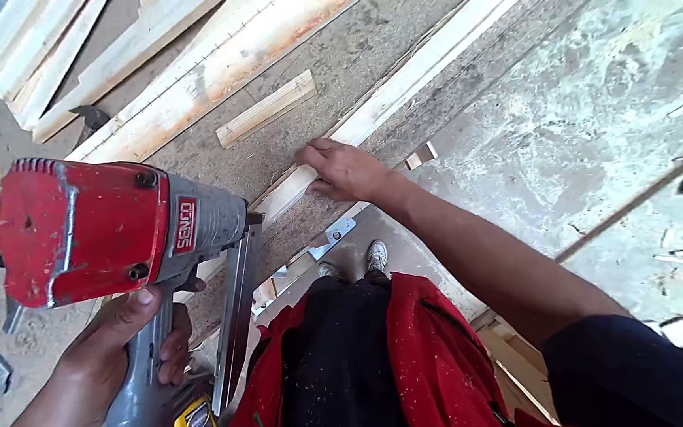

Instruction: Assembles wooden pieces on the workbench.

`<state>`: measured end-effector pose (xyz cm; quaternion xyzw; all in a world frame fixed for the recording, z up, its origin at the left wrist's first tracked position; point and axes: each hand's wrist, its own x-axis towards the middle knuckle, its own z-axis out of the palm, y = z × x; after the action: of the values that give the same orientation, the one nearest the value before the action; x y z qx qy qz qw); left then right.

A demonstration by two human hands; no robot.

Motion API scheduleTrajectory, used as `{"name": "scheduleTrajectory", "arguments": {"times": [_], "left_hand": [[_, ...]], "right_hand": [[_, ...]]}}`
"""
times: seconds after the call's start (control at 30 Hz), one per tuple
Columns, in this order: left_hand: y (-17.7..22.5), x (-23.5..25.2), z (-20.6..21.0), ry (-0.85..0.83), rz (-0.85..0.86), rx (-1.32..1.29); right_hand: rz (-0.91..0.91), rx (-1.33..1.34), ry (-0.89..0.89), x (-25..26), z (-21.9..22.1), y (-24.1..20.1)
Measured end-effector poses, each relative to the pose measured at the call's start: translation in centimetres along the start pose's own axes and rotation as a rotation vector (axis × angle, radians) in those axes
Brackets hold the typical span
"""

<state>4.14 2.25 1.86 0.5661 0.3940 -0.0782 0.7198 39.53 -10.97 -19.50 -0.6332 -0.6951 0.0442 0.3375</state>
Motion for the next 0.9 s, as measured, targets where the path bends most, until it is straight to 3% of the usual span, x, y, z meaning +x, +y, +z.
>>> {"name": "scheduleTrajectory", "arguments": {"times": [0.2, 0.43, 0.73, 0.9], "left_hand": [[-1.9, -0.1, -0.8, 0.027, 0.012, -0.147], [-1.8, 0.7, -0.5, 0.079, 0.014, -0.073], [3.4, 6.6, 4.9, -0.103, 0.070, 0.107], [3.8, 7.0, 6.4, 0.005, -0.061, 0.021]], "right_hand": [[0.004, -0.077, -0.058, -1.9, -4.5, 4.2], [-0.061, -0.059, -0.003, -2.3, -4.5, 5.3], [-0.047, 0.005, -0.008, -2.3, -4.7, 5.7], [-0.016, 0.022, -0.069, -2.3, -5.2, 5.8]]}}
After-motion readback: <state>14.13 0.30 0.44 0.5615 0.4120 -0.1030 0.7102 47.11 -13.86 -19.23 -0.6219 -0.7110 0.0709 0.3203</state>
